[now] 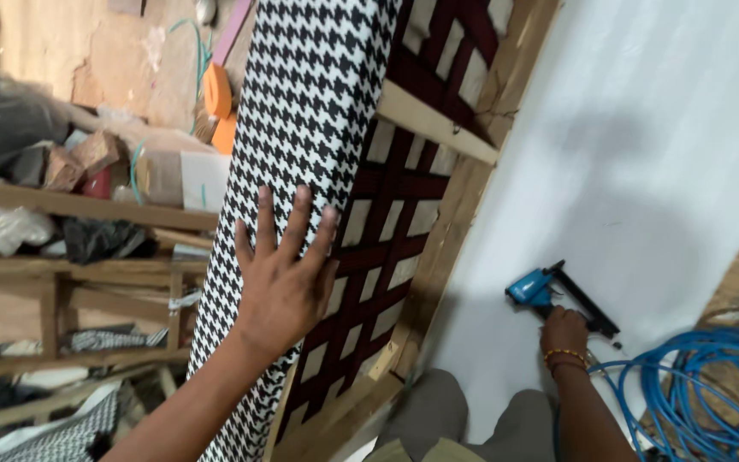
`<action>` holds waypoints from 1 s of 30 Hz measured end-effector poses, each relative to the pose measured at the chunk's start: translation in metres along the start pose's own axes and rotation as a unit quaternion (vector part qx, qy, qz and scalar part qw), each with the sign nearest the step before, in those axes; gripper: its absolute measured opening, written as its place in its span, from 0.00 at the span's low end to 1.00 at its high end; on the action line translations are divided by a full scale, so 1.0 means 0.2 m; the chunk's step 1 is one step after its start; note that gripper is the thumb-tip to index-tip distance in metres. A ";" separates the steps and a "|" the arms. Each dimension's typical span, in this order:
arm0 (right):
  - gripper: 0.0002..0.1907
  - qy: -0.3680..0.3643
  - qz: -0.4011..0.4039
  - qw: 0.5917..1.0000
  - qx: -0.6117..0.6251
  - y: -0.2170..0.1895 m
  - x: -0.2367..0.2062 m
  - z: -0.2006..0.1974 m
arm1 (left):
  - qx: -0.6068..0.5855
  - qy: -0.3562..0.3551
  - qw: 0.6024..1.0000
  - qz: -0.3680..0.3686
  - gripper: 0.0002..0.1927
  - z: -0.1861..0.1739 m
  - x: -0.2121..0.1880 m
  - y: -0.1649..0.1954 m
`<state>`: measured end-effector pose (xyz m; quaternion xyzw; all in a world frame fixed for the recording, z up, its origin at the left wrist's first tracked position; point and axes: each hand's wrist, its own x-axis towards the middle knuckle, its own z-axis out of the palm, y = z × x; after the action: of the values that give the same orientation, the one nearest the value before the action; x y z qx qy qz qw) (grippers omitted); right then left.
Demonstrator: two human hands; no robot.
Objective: The person upholsters a long wooden frame with black-and-white houndstooth fabric. They press and align the fabric over the padded edge, then use a pneumatic staple gun to fasten the fabric to the frame, working along the length and repositioning the fabric between staples.
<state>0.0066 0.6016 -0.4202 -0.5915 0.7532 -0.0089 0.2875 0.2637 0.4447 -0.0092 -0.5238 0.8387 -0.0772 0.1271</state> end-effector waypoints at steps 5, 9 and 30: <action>0.07 -0.038 -0.019 0.997 -0.059 0.01 0.06 0.05 | -0.003 0.009 1.000 0.000 0.41 0.00 -0.01 0.00; 0.22 -0.062 0.039 0.995 0.075 0.00 0.14 -0.01 | -0.007 -0.020 0.999 -0.031 0.41 0.00 0.00 0.00; 0.17 -0.076 -0.304 0.718 0.622 -0.82 -0.10 -1.07 | -0.053 -0.003 0.997 -0.048 0.43 -0.06 0.02 0.03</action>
<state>0.0598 0.5004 -0.1759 -0.4753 0.3335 -0.5170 0.6290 0.2532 0.4433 0.0007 -0.5695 0.8153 -0.0369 0.0976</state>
